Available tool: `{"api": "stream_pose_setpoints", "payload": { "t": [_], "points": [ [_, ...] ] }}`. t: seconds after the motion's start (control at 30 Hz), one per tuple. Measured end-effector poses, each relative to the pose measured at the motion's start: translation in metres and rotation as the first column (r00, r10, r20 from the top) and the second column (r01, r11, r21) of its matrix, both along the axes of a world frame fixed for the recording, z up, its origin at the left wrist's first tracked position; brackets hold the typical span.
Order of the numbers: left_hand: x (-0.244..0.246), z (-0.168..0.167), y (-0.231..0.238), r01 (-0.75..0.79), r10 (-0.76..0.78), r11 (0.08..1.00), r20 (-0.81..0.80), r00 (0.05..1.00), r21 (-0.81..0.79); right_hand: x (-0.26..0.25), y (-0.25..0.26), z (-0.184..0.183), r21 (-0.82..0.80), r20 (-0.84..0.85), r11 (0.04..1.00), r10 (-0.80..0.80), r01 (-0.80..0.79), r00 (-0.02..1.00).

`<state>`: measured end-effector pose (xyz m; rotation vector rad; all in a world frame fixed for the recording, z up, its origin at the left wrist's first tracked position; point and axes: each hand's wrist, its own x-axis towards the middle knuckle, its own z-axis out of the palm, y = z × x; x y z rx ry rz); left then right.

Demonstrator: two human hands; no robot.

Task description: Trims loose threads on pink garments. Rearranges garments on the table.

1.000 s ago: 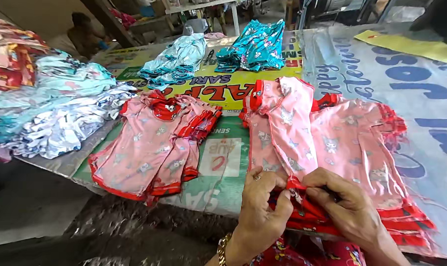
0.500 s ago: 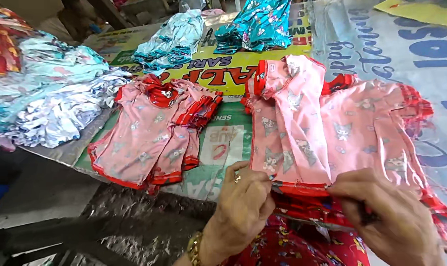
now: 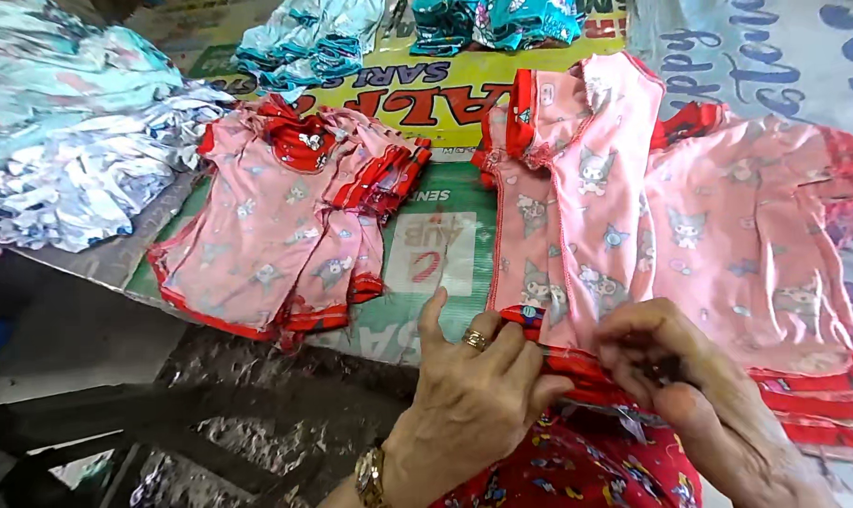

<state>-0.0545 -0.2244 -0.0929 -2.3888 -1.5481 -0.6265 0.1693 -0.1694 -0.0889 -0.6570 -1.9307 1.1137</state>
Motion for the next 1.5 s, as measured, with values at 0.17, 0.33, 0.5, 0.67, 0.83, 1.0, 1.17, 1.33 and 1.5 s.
{"api": "stream_pose_setpoints", "payload": {
  "t": [0.17,0.33,0.5,0.67,0.83,1.0,1.17,1.33,1.5],
  "points": [
    [0.025,0.003,-0.02,-0.066,0.005,0.976,0.283,0.959,0.205,0.004,-0.002,-0.003,-0.041,0.005,0.999,0.003,-0.003,1.0],
    [0.041,-0.003,-0.013,0.107,-0.152,0.988,0.538,0.829,0.114,0.01,-0.01,0.021,-0.02,-0.079,1.0,-0.02,0.018,0.997],
    [0.04,-0.016,-0.002,0.069,-0.057,0.998,0.522,0.851,-0.005,-0.005,0.001,0.014,-0.018,-0.039,1.0,-0.017,0.016,0.999],
    [0.037,-0.028,-0.001,0.033,-0.008,0.999,0.509,0.861,-0.041,0.004,0.005,-0.007,-0.082,0.027,0.996,-0.027,0.029,0.999],
    [0.042,-0.032,0.001,0.005,-0.008,1.0,0.384,0.923,0.009,0.004,0.004,-0.008,-0.088,0.032,0.995,-0.038,0.04,0.999],
    [0.037,-0.036,0.003,0.041,-0.09,0.986,0.31,0.947,0.159,0.008,0.008,-0.013,-0.023,0.08,0.999,-0.036,0.038,0.996],
    [0.035,-0.036,0.005,0.049,-0.096,0.991,0.398,0.912,0.127,0.007,0.008,-0.018,0.136,0.171,0.99,-0.048,0.025,0.984],
    [0.039,-0.034,0.006,0.054,-0.101,0.993,0.497,0.862,0.108,-0.005,0.0,-0.019,0.368,0.301,0.926,-0.209,0.089,0.93],
    [0.04,-0.041,0.004,0.06,-0.099,0.994,0.58,0.809,0.087,-0.01,-0.003,-0.019,0.364,0.23,0.924,-0.207,0.113,0.951]
  ]
}}
